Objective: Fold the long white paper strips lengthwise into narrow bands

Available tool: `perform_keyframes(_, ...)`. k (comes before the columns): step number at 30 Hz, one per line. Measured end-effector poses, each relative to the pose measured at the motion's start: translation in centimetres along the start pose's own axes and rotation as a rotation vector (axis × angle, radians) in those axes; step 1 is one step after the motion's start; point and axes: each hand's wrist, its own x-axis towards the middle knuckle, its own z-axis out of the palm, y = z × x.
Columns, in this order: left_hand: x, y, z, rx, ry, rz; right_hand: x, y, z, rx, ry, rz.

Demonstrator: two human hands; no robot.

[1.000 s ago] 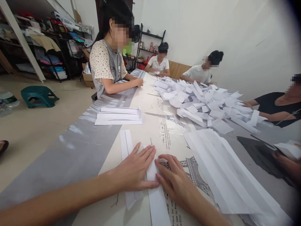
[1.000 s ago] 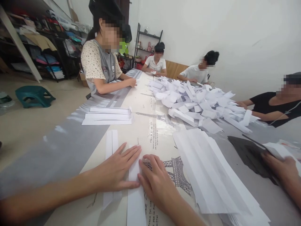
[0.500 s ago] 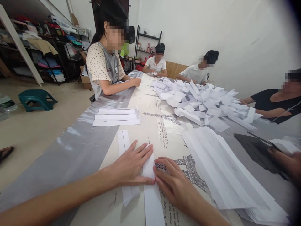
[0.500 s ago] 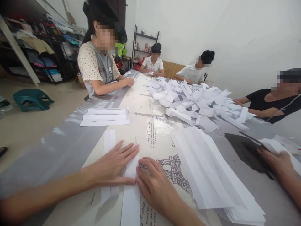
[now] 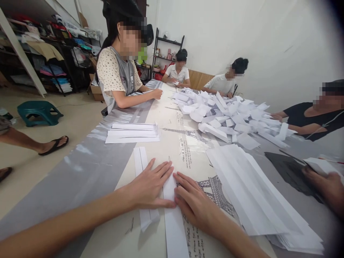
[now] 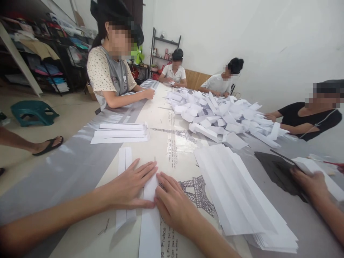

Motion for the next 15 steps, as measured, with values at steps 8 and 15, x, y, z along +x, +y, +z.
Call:
perform_keyframes(8, -0.2, -0.1, -0.4, 0.03, -0.018, 0.01, -0.4, -0.4, -0.7, -0.036, 0.004, -0.037)
perform_keyframes(15, 0.1, -0.8, -1.0, 0.075, -0.051, -0.054, -1.1, -0.5, -1.3, 0.007, 0.022, -0.137)
